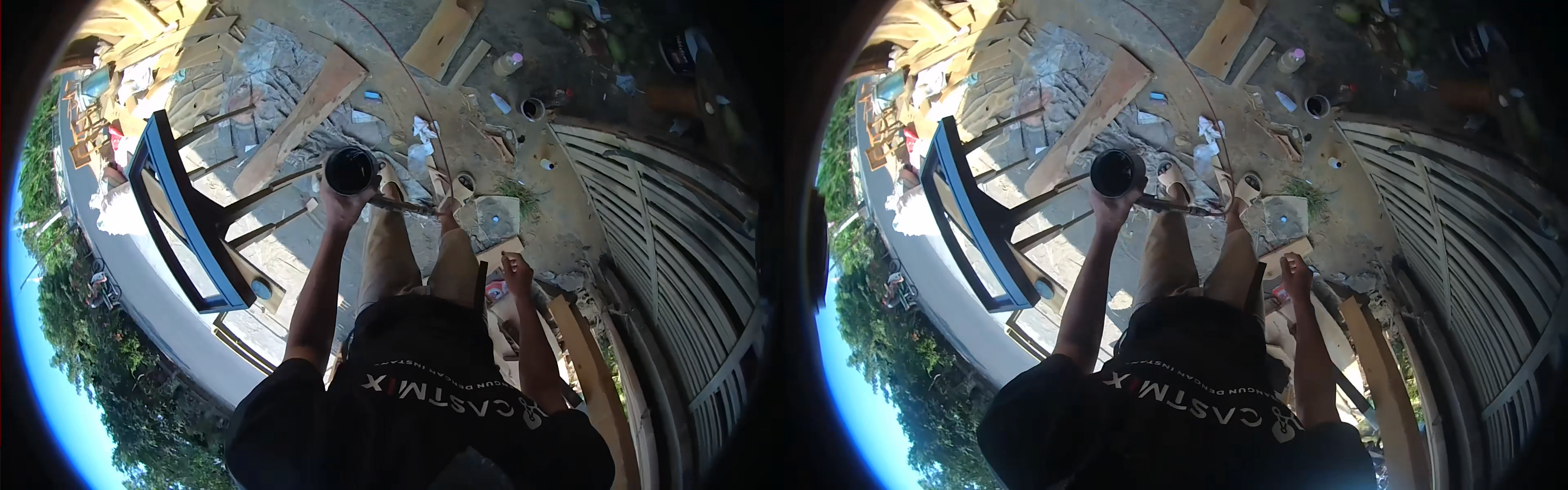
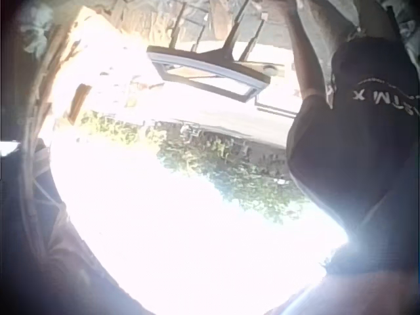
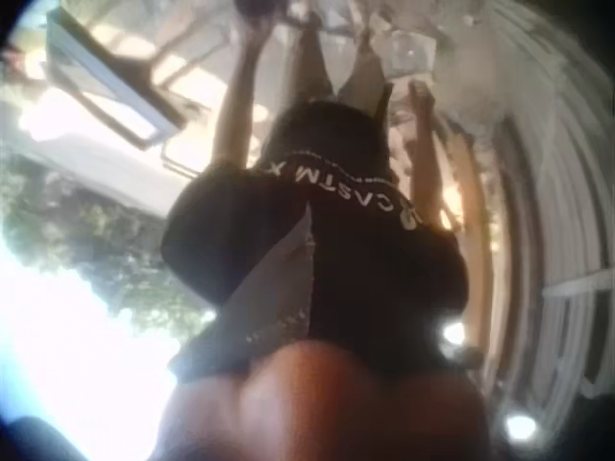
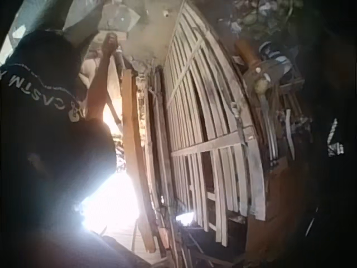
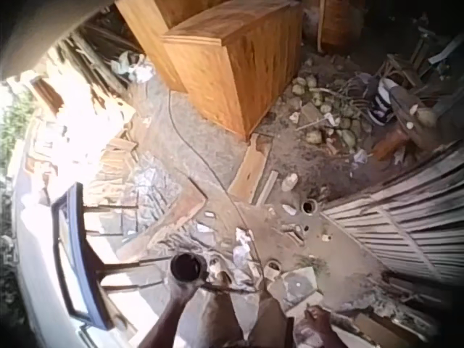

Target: The person organizes dark-colored wooden frames, prepares a paint mixture in a metal container, and then applies the paint to a wooden surface using a spray gun.

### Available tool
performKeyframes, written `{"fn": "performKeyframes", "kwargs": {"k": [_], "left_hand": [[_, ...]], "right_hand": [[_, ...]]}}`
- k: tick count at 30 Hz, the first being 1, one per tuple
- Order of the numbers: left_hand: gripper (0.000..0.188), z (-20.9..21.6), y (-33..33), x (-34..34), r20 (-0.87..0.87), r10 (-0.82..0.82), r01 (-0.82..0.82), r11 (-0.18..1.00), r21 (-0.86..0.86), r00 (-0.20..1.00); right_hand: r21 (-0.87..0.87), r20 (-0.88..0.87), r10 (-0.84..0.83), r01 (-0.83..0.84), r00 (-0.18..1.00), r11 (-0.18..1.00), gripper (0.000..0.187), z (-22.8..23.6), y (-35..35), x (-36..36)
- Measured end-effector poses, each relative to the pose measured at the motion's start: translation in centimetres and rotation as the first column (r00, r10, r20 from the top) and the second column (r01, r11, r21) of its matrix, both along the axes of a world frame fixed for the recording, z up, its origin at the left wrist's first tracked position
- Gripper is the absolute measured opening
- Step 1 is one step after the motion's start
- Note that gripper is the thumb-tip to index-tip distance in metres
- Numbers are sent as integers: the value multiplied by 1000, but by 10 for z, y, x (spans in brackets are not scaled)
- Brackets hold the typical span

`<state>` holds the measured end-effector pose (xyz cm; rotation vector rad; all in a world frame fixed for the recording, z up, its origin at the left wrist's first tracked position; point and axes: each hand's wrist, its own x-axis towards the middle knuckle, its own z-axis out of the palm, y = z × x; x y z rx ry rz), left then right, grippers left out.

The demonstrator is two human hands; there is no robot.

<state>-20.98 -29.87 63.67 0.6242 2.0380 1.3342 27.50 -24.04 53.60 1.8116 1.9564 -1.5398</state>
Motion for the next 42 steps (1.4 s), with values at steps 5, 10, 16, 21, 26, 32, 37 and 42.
{"fn": "performKeyframes", "kwargs": {"k": [5, 10, 16, 21, 26, 32, 37, 42], "left_hand": [[93, 6, 17, 30, -179, -52, 51, 999, -11, 982], [99, 20, -30, 57, -357, 7, 20, 997, 71, 934], [88, 43, -115, 63, -305, 283, -256, 958, 128, 909], [83, 66, -189, 48, -342, 498, -474, 866, 156, 797], [86, 62, -245, 47, -355, 689, -672, 715, 191, 632], [85, 80, -276, 57, -319, 869, -860, 457, 229, 377], [77, 87, -269, 43, -332, 918, -928, 301, 219, 220], [81, 114, -263, 37, -399, 908, -967, 203, 154, 127]], "right_hand": [[-9, -58, 14, -15, 998, 1000, 30, -15, 7, 6], [179, -256, 119, -74, 959, 981, 26, 38, 90, -97], [384, -569, 582, -438, 581, 813, 30, 192, 100, -378], [620, -488, 859, -754, -155, 216, 51, 272, -76, -546], [612, -85, 753, -630, -653, -478, 68, 224, -249, -604], [523, 305, 470, -267, -828, -809, 71, 162, -337, -612], [584, 267, 484, -259, -833, -769, 70, 169, -318, -643], [630, -251, 588, -591, -769, -504, 73, 301, -251, -664]]}}
